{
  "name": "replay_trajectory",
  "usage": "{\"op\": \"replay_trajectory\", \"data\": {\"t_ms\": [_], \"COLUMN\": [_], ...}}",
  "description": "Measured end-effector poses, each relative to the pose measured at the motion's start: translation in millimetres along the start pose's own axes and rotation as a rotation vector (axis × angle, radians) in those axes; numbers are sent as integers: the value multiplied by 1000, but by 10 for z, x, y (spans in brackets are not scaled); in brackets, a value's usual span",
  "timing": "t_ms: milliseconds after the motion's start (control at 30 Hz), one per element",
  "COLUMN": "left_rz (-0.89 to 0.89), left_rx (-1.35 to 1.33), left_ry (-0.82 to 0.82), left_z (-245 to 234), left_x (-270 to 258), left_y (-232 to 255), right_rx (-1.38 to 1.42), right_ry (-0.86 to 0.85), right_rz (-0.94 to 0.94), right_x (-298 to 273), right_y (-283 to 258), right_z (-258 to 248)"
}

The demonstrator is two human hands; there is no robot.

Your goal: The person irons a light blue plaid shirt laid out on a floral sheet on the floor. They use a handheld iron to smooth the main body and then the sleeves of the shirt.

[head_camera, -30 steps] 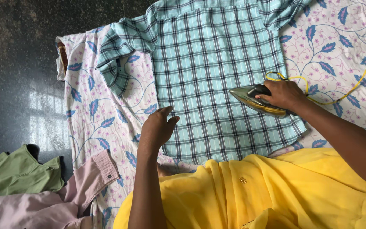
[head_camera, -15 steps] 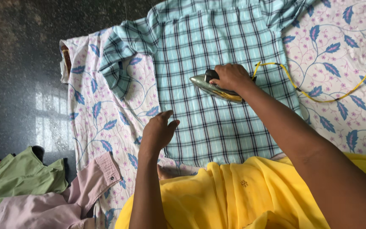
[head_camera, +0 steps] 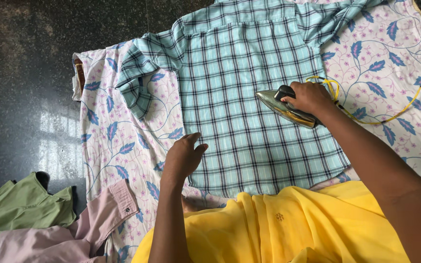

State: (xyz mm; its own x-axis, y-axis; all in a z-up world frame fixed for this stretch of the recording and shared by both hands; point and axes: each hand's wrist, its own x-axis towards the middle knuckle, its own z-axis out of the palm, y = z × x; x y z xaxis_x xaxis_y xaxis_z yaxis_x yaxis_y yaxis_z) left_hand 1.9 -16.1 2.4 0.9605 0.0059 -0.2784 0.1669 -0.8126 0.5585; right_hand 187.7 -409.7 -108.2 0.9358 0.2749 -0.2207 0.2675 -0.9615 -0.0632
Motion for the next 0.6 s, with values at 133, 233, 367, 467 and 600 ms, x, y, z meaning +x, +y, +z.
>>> {"op": "replay_trajectory", "data": {"t_ms": [133,233,367,467,600], "left_rz": [-30,-54,-66,-57,-42], "left_rx": [-6,7,-4,-6,-6], "left_ry": [0,-20,-14,-3,10], "left_z": [4,-3,-3,4,25], "left_x": [-5,-5,-8,-1,25], "left_y": [41,55,51,32,-4], "right_rx": [1,66,35,43,105], "right_ry": [-2,-10,-28,-10,2], "right_rz": [50,77,91,103,171], "right_x": [124,375,798,1075,1261], "right_y": [-183,-404,-712,-908,-1030], "right_z": [-69,-130,-216,-329,-441]}}
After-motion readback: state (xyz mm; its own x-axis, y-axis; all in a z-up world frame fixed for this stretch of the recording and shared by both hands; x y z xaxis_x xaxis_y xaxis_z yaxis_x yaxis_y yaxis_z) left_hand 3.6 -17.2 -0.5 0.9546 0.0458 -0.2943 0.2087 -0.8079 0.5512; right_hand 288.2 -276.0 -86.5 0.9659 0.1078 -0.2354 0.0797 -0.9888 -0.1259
